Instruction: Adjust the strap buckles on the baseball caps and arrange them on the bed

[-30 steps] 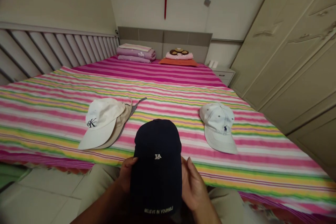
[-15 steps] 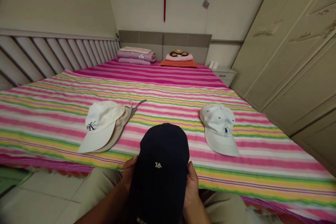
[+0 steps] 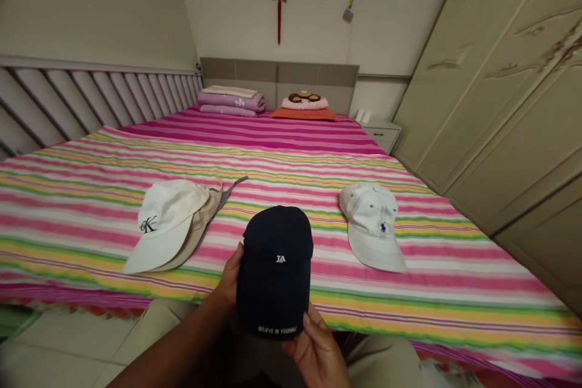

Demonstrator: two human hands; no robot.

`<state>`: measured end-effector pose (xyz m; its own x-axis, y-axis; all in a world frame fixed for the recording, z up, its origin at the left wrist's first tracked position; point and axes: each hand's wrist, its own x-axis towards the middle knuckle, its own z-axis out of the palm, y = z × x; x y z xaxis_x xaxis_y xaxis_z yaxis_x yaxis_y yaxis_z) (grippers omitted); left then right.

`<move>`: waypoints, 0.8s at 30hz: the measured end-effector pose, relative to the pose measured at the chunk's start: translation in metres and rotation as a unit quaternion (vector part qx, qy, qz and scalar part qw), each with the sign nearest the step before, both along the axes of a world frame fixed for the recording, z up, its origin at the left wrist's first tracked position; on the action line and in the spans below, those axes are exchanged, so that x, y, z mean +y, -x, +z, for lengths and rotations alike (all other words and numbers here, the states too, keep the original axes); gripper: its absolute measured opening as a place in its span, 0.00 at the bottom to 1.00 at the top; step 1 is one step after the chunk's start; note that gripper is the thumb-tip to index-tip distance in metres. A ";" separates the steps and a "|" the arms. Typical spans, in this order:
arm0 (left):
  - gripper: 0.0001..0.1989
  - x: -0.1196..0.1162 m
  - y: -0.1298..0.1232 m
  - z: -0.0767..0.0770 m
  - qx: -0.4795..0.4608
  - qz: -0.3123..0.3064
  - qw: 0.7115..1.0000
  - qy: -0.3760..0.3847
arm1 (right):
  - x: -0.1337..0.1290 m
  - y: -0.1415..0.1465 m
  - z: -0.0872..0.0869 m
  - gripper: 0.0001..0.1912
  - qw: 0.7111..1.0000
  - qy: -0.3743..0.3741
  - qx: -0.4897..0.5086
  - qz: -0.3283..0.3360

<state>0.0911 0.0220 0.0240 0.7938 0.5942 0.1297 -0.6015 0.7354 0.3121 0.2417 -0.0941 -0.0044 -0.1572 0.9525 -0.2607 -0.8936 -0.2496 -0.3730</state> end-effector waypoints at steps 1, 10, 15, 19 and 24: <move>0.24 0.005 -0.004 0.001 0.010 -0.003 1.000 0.003 | 0.001 -0.002 0.001 0.16 1.000 0.002 -0.010 -0.009; 0.19 0.039 -0.037 0.024 0.083 0.056 0.995 0.028 | 0.047 -0.041 0.019 0.17 0.995 -0.036 -0.057 -0.071; 0.13 0.045 -0.052 0.014 0.201 0.116 0.973 0.001 | 0.083 -0.071 0.025 0.14 0.990 -0.030 -0.085 -0.112; 0.13 0.056 -0.067 0.005 0.272 0.155 0.950 -0.004 | 0.110 -0.086 0.022 0.12 0.987 -0.019 -0.096 -0.129; 0.14 0.070 -0.080 0.002 0.336 0.185 0.923 0.027 | 0.130 -0.092 0.016 0.12 0.981 0.014 -0.121 -0.148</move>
<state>0.1714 0.0919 0.0259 0.4254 0.8327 -0.3545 -0.4993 0.5426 0.6755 0.3332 0.0361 0.0113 0.1959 0.9389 -0.2831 -0.8145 -0.0050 -0.5802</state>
